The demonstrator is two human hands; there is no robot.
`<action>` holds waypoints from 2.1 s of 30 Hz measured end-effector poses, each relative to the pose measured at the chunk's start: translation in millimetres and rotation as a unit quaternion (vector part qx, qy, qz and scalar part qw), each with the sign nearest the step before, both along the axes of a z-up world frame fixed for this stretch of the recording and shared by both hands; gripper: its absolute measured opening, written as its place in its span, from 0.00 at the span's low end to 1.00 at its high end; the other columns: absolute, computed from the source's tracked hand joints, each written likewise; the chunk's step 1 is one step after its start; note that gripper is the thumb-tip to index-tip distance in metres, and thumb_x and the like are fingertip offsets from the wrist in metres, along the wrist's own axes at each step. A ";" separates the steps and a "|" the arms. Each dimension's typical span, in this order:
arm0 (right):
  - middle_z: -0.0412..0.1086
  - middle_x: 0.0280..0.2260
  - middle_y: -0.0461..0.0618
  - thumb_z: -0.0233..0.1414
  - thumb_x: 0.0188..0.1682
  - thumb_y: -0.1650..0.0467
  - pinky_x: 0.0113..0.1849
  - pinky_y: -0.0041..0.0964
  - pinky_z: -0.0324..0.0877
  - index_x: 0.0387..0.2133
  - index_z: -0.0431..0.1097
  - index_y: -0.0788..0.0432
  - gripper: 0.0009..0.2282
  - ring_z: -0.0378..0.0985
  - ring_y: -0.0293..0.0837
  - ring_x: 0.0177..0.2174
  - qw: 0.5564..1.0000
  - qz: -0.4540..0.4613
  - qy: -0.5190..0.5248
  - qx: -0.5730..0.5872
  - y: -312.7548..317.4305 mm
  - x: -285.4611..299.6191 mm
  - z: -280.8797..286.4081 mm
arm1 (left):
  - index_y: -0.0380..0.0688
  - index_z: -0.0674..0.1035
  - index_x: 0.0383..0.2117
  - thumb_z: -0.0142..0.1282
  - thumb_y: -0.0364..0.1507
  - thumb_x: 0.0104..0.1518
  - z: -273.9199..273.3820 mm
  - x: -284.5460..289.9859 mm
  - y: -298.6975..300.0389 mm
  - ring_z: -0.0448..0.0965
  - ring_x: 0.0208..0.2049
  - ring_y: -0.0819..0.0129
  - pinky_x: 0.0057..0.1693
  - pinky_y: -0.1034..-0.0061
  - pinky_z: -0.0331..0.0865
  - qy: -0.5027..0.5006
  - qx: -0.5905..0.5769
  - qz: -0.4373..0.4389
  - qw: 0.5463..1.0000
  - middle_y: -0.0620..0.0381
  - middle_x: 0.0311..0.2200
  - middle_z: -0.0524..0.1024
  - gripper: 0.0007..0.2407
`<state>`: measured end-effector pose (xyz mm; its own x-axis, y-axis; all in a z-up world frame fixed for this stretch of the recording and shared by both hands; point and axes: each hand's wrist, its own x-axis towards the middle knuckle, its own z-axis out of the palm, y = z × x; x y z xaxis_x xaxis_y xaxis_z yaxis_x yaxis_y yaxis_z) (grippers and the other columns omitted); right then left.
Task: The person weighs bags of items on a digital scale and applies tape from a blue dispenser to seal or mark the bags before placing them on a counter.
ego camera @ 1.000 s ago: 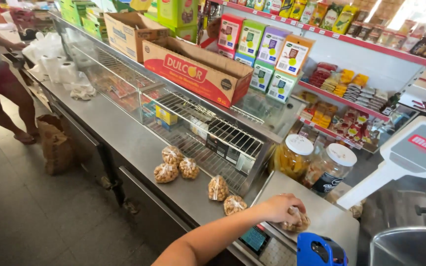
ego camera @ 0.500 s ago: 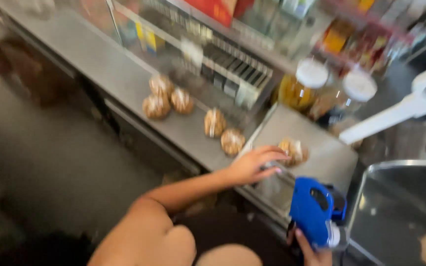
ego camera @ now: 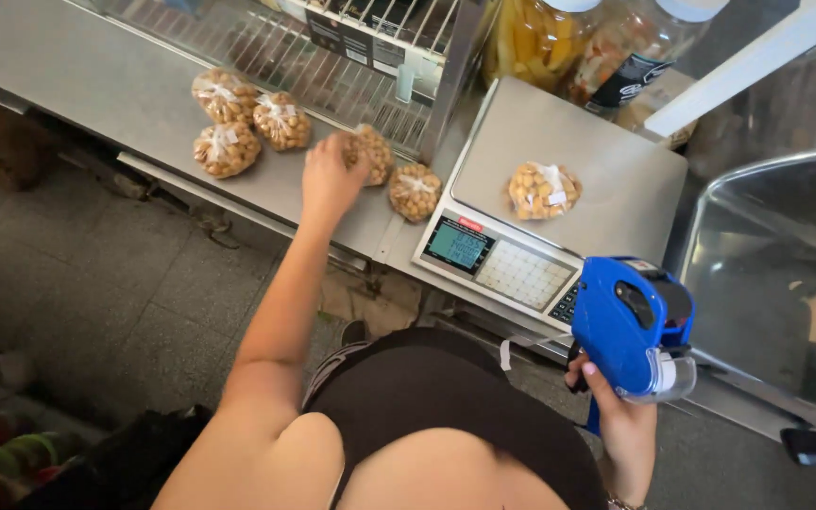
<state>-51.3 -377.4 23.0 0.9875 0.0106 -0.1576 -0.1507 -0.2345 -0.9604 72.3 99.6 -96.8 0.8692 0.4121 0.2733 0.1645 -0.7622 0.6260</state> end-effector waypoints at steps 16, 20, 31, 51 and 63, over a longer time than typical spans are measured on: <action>0.77 0.30 0.53 0.59 0.47 0.69 0.48 0.43 0.72 0.34 0.75 0.63 0.08 0.80 0.46 0.35 0.998 -0.025 0.051 -0.037 -4.2 -3.0 8.3 | 0.45 0.66 0.39 0.64 0.28 0.55 67.6 -56.9 -5.6 0.80 0.39 0.66 0.41 0.69 0.77 0.127 -0.324 -0.004 0.938 0.53 0.38 0.77 0.15; 0.76 0.28 0.50 0.59 0.48 0.69 0.47 0.41 0.72 0.27 0.75 0.60 0.06 0.80 0.44 0.35 0.999 0.004 -0.032 -0.023 -21.7 -1.4 -12.0 | 0.47 0.64 0.47 0.61 0.25 0.57 137.9 -80.7 -44.7 0.80 0.40 0.66 0.39 0.69 0.74 0.115 -0.362 -0.107 0.919 0.48 0.42 0.80 0.17; 0.73 0.38 0.51 0.58 0.49 0.69 0.47 0.42 0.75 0.46 0.68 0.59 0.14 0.78 0.45 0.38 0.984 -0.004 -0.138 0.108 -41.3 -25.8 -14.4 | 0.47 0.73 0.45 0.62 0.19 0.53 182.1 17.1 -250.2 0.77 0.39 0.57 0.45 0.67 0.77 -0.212 0.018 -0.510 0.833 0.52 0.40 0.69 0.16; 0.74 0.36 0.48 0.56 0.52 0.68 0.45 0.40 0.75 0.40 0.70 0.57 0.08 0.78 0.43 0.38 0.988 -0.038 -0.149 0.032 -63.9 -42.3 -13.9 | 0.45 0.77 0.34 0.59 0.24 0.54 164.4 -22.7 -187.9 0.74 0.35 0.55 0.41 0.60 0.64 -0.042 0.182 -0.193 0.963 0.51 0.33 0.75 0.05; 0.73 0.39 0.52 0.58 0.48 0.69 0.47 0.42 0.75 0.47 0.68 0.60 0.15 0.77 0.46 0.39 0.989 -0.018 -0.125 0.074 -24.8 -30.1 -5.8 | 0.54 0.75 0.45 0.64 0.33 0.45 112.8 25.0 -224.8 0.74 0.43 0.50 0.40 0.56 0.70 -0.105 0.223 -0.172 0.954 0.52 0.39 0.72 0.19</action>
<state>-81.4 -402.2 17.2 0.9955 -0.0211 0.0929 0.0907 -0.0878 -0.9920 97.3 -125.2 16.1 0.8386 -0.0864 0.5379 -0.2375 -0.9466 0.2182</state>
